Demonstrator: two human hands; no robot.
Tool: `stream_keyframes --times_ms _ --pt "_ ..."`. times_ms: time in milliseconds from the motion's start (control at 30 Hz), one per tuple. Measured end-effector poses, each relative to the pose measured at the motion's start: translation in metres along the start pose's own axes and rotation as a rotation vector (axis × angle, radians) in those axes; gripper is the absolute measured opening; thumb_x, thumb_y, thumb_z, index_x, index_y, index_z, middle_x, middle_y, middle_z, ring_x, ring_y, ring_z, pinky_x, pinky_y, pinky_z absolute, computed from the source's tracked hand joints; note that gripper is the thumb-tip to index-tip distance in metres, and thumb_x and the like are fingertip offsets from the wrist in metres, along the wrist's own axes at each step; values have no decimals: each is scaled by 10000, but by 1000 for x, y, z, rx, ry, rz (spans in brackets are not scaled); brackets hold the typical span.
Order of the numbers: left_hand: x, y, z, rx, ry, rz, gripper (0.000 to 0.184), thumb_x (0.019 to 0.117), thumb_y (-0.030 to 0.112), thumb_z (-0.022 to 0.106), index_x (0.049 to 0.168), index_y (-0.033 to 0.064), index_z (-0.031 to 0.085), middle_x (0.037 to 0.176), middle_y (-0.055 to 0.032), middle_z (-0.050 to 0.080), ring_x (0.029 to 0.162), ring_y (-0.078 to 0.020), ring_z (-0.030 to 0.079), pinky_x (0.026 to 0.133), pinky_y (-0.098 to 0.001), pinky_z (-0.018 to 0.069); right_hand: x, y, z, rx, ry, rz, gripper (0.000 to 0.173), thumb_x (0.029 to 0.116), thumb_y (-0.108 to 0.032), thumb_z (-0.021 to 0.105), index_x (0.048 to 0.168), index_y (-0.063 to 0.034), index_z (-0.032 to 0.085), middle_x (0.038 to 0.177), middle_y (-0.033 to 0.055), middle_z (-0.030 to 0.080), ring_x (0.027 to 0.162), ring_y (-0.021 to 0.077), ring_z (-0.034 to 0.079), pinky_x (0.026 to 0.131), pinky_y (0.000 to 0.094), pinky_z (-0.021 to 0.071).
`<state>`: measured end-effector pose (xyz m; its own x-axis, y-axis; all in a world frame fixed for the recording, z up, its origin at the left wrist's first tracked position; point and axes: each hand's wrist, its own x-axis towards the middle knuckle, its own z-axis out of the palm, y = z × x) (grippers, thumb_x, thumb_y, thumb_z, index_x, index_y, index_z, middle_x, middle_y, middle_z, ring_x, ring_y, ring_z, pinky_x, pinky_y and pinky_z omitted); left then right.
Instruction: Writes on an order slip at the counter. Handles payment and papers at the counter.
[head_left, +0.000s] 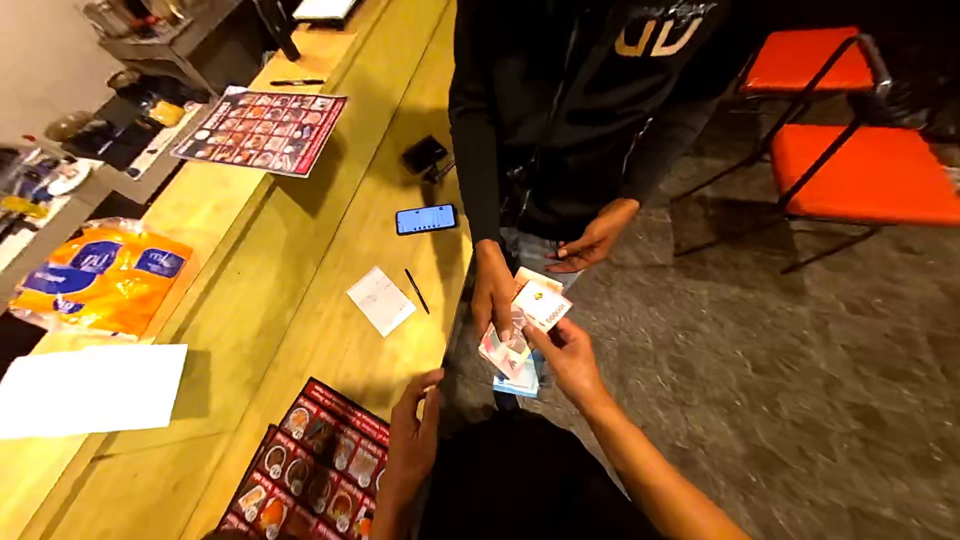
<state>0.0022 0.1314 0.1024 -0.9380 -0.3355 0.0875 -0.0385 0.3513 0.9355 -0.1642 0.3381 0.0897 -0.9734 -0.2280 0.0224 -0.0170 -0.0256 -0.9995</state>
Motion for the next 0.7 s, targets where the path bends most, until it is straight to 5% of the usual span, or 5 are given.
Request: stream_keyframes --times_ms 200,300,367,533,700 --pt "40 23 13 -265 -42 8 531 1049 298 464 1384 -111 508 1397 -197 598 1255 -225 617 1048 -402 522 -17 -35 2 -84 -337 -45 220 976 -100 625 1160 19 649 988 12 749 906 60 718 849 257 614" --pt "41 36 31 -478 -5 -130 500 1013 213 582 1357 -131 467 1227 -103 653 1098 -62 647 980 -275 548 -23 -36 26 -82 -546 -58 262 1005 -115 598 1214 38 633 1068 43 744 975 67 716 903 271 610" --pt "36 36 39 -607 23 -240 485 1009 207 603 1349 -111 463 1183 -85 683 1080 -56 663 990 -269 551 -26 -33 45 -114 -623 -53 312 1030 -116 538 1284 61 575 1089 69 716 967 60 700 890 257 597" --pt "20 24 36 -778 109 -375 294 1067 143 472 1299 -35 506 1055 -39 724 974 -88 707 919 -300 591 -26 -25 65 -99 -708 50 298 1031 -114 534 1284 35 584 1066 69 733 950 97 720 866 285 612" --pt "14 7 26 -982 284 -467 405 1124 205 275 1324 -52 516 1109 -169 736 1012 -230 729 917 -392 602 -38 -13 76 -1 -860 391 283 1026 -154 593 1257 9 596 1003 83 750 869 156 745 805 340 638"
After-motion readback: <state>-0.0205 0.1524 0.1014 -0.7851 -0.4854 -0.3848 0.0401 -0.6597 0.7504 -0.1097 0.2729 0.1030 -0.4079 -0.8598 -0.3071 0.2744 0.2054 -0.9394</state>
